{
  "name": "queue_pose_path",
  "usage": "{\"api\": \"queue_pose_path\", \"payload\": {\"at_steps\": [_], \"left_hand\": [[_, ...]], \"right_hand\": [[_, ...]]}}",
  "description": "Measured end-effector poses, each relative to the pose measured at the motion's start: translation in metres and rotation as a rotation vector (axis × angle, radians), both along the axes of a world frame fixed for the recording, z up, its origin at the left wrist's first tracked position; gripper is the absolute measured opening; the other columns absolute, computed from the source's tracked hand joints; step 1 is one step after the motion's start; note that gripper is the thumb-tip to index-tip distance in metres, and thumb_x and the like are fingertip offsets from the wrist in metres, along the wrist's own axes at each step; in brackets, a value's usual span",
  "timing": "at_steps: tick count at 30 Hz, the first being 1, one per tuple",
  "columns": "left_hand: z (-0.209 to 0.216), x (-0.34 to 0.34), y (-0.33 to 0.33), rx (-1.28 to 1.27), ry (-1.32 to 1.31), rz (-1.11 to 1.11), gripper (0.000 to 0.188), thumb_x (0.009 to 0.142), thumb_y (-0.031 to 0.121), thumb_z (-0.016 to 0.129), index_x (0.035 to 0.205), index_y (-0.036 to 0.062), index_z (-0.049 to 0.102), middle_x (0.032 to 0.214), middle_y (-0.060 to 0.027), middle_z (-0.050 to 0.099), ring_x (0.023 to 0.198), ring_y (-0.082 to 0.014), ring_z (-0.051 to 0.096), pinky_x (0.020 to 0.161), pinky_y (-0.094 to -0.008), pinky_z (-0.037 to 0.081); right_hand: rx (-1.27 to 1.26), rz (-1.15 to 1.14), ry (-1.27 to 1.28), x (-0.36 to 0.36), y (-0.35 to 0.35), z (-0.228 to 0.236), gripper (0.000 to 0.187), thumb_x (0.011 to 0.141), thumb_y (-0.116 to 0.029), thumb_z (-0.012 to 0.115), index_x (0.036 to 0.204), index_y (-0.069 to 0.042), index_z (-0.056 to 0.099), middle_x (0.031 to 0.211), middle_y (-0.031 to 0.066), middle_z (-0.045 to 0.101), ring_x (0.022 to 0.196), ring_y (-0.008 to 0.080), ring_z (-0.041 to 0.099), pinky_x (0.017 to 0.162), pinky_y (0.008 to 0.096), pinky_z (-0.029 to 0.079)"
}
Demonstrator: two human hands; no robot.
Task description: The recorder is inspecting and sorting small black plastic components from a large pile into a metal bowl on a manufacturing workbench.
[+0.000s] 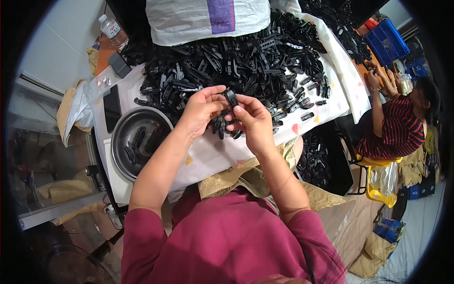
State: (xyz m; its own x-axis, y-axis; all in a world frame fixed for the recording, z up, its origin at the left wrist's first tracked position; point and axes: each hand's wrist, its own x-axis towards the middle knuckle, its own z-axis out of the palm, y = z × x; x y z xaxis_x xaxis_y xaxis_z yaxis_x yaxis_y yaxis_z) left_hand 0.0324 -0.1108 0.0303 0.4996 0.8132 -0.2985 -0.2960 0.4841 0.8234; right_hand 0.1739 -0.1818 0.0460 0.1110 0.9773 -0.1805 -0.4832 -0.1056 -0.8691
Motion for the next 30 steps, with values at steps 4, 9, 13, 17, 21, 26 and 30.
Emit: {"api": "queue_pose_path", "payload": {"at_steps": [4, 9, 13, 17, 21, 26, 30], "left_hand": [[-0.018, 0.005, 0.003, 0.316, 0.382, 0.163, 0.037, 0.077, 0.001, 0.061, 0.113, -0.0008, 0.053, 0.091, -0.0053, 0.061, 0.079, -0.0124, 0.059, 0.068, -0.0243, 0.048], [-0.01, 0.009, -0.011, 0.829, 0.818, 0.016, 0.02, 0.076, 0.008, 0.062, 0.095, 0.0062, 0.064, 0.086, -0.0093, 0.063, 0.076, -0.0203, 0.062, 0.068, -0.0285, 0.049], [-0.024, 0.035, -0.017, 1.266, 1.094, 0.11, 0.019, 0.073, 0.018, 0.067, 0.088, 0.0065, 0.065, 0.082, -0.0087, 0.061, 0.08, -0.0271, 0.061, 0.069, -0.0369, 0.049], [-0.028, 0.039, -0.008, 1.255, 1.286, -0.039, 0.022, 0.074, 0.017, 0.065, 0.093, 0.0055, 0.064, 0.086, -0.0102, 0.063, 0.08, -0.0283, 0.061, 0.071, -0.0367, 0.049], [-0.007, 0.031, -0.015, 0.384, 0.297, 0.034, 0.02, 0.085, 0.007, 0.058, 0.103, -0.0005, 0.058, 0.096, -0.0103, 0.065, 0.081, -0.0132, 0.062, 0.072, -0.0248, 0.049], [0.022, 0.013, -0.046, 0.447, -0.086, 0.082, 0.016, 0.086, 0.001, 0.055, 0.101, 0.0013, 0.049, 0.105, -0.0137, 0.061, 0.091, -0.0146, 0.059, 0.08, -0.0265, 0.049], [0.025, 0.0, -0.055, 0.613, -0.258, 0.033, 0.036, 0.081, -0.003, 0.058, 0.113, 0.0014, 0.041, 0.118, -0.0201, 0.052, 0.102, -0.0192, 0.055, 0.086, -0.0293, 0.047]], "right_hand": [[-0.071, -0.104, 0.068, 0.01, 0.009, -0.027, 0.024, 0.088, -0.003, 0.051, 0.111, 0.0, 0.051, 0.089, 0.0091, 0.06, 0.07, 0.0167, 0.061, 0.057, 0.0284, 0.055], [0.05, -0.429, 0.233, 0.054, -0.005, -0.032, 0.02, 0.088, -0.007, 0.052, 0.108, -0.001, 0.051, 0.086, 0.011, 0.061, 0.065, 0.0155, 0.059, 0.051, 0.0267, 0.054], [-0.004, -0.437, 0.222, 0.049, -0.014, -0.026, 0.021, 0.088, -0.007, 0.053, 0.108, -0.002, 0.05, 0.087, 0.0108, 0.06, 0.062, 0.0144, 0.058, 0.048, 0.0252, 0.052], [0.038, -0.387, 0.155, 0.044, -0.021, -0.022, 0.022, 0.088, -0.006, 0.053, 0.109, -0.001, 0.052, 0.089, 0.011, 0.061, 0.065, 0.0147, 0.058, 0.049, 0.0248, 0.051], [0.039, -0.228, 0.021, 0.025, -0.032, -0.002, 0.025, 0.086, -0.002, 0.054, 0.111, 0.001, 0.055, 0.093, 0.0111, 0.06, 0.072, 0.0156, 0.061, 0.058, 0.0267, 0.055], [0.384, -0.138, -0.324, 0.002, -0.044, 0.008, 0.025, 0.084, 0.004, 0.056, 0.109, 0.005, 0.056, 0.098, 0.0099, 0.055, 0.08, 0.0161, 0.062, 0.073, 0.0265, 0.053], [0.534, -0.154, -0.628, 0.003, -0.05, 0.018, 0.026, 0.081, 0.007, 0.058, 0.106, 0.006, 0.056, 0.098, 0.0119, 0.054, 0.081, 0.0159, 0.06, 0.072, 0.0252, 0.052]]}}
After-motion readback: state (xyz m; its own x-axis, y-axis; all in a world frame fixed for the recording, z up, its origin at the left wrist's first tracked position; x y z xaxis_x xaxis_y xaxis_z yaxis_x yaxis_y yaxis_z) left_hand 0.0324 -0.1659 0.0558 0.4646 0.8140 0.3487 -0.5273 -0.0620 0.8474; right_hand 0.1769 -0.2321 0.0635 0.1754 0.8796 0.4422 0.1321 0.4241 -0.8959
